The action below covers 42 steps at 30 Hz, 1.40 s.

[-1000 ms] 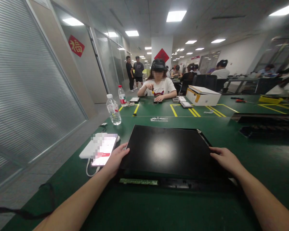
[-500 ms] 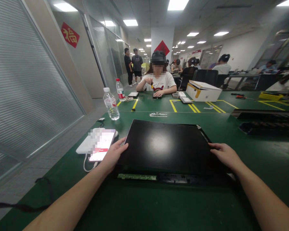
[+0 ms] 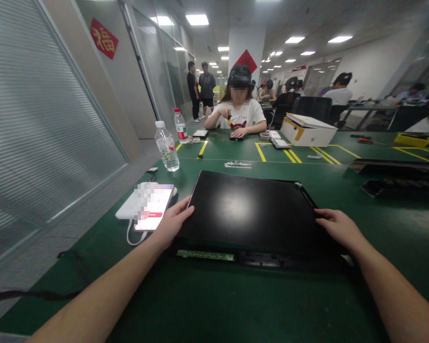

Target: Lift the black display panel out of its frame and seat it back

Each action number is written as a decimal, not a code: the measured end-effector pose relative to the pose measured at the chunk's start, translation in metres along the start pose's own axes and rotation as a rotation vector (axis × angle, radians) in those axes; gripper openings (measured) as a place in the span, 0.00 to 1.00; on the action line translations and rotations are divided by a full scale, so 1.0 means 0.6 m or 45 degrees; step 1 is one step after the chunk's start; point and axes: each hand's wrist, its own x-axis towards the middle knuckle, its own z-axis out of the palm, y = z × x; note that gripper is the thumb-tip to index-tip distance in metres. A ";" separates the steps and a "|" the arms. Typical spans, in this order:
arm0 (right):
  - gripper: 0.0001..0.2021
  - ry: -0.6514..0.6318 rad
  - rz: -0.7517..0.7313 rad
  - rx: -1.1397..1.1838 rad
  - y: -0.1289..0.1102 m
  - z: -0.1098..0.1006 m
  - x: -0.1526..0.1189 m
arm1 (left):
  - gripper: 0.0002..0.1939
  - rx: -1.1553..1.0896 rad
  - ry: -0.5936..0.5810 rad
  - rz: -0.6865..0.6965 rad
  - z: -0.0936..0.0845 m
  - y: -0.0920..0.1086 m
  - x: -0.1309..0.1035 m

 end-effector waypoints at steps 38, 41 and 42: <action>0.27 -0.016 0.049 0.151 -0.031 -0.019 -0.014 | 0.24 1.158 -0.017 0.407 -0.034 -0.039 0.022; 0.27 0.017 0.035 0.058 -0.031 -0.009 -0.014 | 0.30 1.207 -0.010 0.546 -0.032 -0.029 0.014; 0.27 0.031 0.019 0.032 -0.031 -0.006 -0.015 | 0.31 1.236 -0.025 0.584 -0.032 -0.024 0.012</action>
